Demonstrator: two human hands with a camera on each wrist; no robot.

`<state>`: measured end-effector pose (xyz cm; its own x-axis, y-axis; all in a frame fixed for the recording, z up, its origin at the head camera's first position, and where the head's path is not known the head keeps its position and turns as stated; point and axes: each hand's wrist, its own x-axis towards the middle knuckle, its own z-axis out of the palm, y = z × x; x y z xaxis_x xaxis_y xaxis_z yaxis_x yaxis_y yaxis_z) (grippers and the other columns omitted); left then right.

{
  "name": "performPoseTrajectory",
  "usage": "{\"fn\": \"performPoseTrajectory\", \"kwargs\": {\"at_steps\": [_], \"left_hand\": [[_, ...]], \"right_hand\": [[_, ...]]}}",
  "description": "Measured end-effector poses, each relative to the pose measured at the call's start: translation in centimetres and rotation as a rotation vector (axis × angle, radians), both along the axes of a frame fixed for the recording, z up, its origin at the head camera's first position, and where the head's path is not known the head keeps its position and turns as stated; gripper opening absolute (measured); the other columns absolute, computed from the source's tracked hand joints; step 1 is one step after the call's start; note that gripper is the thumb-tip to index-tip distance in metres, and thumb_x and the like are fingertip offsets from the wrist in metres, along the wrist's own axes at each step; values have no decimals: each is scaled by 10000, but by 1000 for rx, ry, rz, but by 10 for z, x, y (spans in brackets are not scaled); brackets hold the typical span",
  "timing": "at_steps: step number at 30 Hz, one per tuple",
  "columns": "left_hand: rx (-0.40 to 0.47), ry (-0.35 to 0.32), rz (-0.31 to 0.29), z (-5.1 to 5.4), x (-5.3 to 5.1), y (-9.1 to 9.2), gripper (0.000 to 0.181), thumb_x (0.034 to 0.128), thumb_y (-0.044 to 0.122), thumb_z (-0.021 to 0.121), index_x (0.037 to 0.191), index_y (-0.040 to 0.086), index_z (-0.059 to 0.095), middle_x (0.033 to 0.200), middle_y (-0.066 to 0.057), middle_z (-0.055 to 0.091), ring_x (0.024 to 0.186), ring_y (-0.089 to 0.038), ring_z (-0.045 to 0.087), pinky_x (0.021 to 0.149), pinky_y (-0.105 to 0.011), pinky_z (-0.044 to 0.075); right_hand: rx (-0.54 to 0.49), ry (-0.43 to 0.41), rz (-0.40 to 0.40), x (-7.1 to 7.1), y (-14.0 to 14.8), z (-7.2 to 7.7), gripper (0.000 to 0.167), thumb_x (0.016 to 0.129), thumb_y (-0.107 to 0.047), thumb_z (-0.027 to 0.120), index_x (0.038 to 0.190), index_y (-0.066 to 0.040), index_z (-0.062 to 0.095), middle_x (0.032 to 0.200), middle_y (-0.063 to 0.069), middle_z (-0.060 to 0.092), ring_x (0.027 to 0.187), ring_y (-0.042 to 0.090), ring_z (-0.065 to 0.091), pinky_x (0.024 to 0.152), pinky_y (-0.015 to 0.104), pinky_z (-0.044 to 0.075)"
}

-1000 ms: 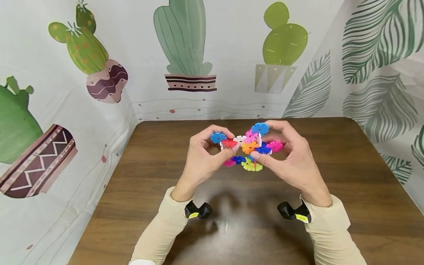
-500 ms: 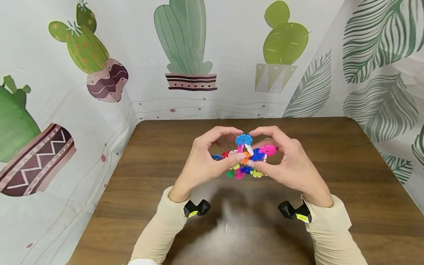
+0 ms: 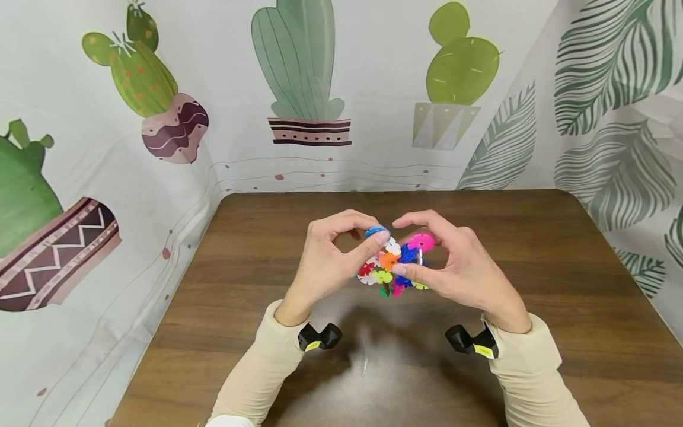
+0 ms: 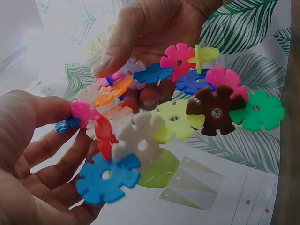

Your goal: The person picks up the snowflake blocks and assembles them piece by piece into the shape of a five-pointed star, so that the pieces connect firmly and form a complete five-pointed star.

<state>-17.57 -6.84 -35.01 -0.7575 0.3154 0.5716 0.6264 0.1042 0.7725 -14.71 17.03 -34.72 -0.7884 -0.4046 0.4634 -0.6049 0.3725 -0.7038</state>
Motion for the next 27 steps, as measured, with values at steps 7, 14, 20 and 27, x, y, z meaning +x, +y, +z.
{"fn": "performPoseTrajectory", "kwargs": {"at_steps": [7, 14, 20, 27], "left_hand": [[76, -24, 19, 3, 0, -7, 48, 939, 110, 816, 985, 97, 822, 982, -27, 789, 878, -190, 686, 784, -285, 592], [92, -29, 21, 5, 0, -8, 55, 940, 103, 806, 989, 81, 819, 988, -61, 789, 867, -195, 685, 779, -274, 593], [99, -37, 27, 6, 1, -7, 61, 927, 72, 806, 985, 57, 816, 965, -95, 788, 832, -190, 670, 755, -257, 580], [68, -38, 34, 5, 1, -8, 65, 932, 93, 809, 992, 71, 822, 966, -68, 796, 856, -189, 677, 774, -264, 579]], "right_hand": [[-71, 13, -28, 1, 4, 4, 524, 811, -36, 930, 1238, -221, 689, 1018, -123, 800, 857, 59, 745, 757, 212, 575], [-119, 15, -41, 2, 6, 8, 408, 818, -11, 917, 1105, -204, 700, 968, -134, 785, 824, 86, 729, 692, 235, 554], [-178, 4, -45, 3, 7, 8, 365, 807, 42, 905, 1020, -152, 681, 1015, -54, 808, 913, 114, 754, 719, 241, 567], [-222, -36, -79, 6, 6, 11, 397, 769, 104, 906, 988, -124, 666, 1009, 0, 817, 897, 139, 759, 647, 255, 544]]}}
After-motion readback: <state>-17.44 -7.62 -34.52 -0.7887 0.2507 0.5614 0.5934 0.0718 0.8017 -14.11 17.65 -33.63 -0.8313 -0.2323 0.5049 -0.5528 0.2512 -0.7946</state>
